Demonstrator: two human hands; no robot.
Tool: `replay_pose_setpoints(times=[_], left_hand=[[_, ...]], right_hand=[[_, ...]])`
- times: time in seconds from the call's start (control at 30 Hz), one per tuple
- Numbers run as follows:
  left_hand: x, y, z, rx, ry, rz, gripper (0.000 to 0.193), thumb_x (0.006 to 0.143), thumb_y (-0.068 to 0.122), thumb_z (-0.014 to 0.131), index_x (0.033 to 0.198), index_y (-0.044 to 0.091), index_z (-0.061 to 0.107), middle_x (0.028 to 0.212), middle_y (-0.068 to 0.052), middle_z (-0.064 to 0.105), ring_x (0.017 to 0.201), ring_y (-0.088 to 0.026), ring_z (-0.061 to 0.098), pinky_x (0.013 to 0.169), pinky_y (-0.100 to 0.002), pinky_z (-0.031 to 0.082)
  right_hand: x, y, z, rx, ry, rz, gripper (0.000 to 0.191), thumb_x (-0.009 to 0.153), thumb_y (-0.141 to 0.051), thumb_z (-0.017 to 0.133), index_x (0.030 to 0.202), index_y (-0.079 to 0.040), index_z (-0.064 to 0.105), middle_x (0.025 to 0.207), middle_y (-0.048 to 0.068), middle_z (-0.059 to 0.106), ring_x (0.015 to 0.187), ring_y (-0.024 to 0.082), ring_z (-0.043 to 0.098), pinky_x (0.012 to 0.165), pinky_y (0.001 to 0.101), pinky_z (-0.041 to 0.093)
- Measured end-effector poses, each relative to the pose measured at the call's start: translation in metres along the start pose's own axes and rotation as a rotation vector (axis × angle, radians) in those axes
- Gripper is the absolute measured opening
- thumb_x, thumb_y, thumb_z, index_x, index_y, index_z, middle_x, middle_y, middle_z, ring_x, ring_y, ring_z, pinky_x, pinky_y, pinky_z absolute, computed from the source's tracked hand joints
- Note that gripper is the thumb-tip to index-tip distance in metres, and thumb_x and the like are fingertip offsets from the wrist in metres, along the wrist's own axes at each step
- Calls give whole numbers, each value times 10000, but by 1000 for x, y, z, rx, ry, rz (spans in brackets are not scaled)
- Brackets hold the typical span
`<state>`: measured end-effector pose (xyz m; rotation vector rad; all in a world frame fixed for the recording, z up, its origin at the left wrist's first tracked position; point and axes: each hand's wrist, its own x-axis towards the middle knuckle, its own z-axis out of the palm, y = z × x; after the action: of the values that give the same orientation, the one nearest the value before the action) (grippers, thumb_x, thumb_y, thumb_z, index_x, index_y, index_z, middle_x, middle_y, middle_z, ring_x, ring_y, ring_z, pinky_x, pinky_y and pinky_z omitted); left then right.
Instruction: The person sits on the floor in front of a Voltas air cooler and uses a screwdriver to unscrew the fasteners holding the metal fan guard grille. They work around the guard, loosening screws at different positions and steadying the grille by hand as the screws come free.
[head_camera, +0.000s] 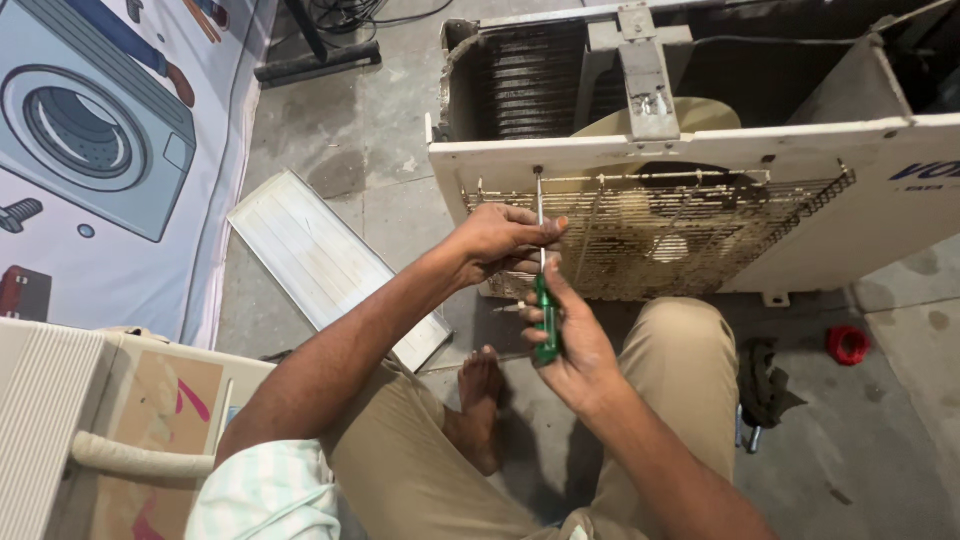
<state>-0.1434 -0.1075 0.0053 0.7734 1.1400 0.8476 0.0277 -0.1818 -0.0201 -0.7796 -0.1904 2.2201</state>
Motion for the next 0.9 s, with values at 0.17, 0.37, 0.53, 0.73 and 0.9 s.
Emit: replay_pose_setpoints(times=[0.17,0.37,0.53,0.73,0.9], left_hand=[[3,13,-5,-134,-252,-51,305,948,153,640,1176,-49,640,1145,-206,727,1004,-249,760,831,-349,661],[11,8,-11,-115,-131,-10,259,959,61,648,1165,-95,641,1175,-218,684,1084,-297,731,906,-375,655],[5,6,-16,-33,-73,22,256,980,59,679,1170,-110,652,1131,-204,697,1069,-296,718,892,-366,634],[5,4,-16,-144,-226,-17,328,919,81,672,1223,-35,631,1162,-146,723,1083,-246,744,859,-341,661],[7,2,-17,-85,-132,-25,298,943,78,695,1198,-61,625,1144,-156,719,1051,-256,739,871,-327,660]], right_hand=[[10,-3,-14,148,-246,78,283,1054,-405,592,1107,-127,590,819,-40,529,613,42,494,463,176,400],[2,-13,-11,106,-124,21,254,1034,-356,602,1035,-103,583,841,-8,578,587,30,486,407,146,361],[-7,-11,-4,29,-45,60,269,1021,-397,564,1019,-130,535,811,-24,533,605,56,504,457,191,399],[-6,-15,-7,226,-310,152,278,1043,-378,602,1042,-113,520,786,-12,521,583,58,475,443,192,381],[-8,-14,0,84,-156,84,184,1031,-310,622,1038,-141,548,816,-23,548,549,17,432,386,150,319]])
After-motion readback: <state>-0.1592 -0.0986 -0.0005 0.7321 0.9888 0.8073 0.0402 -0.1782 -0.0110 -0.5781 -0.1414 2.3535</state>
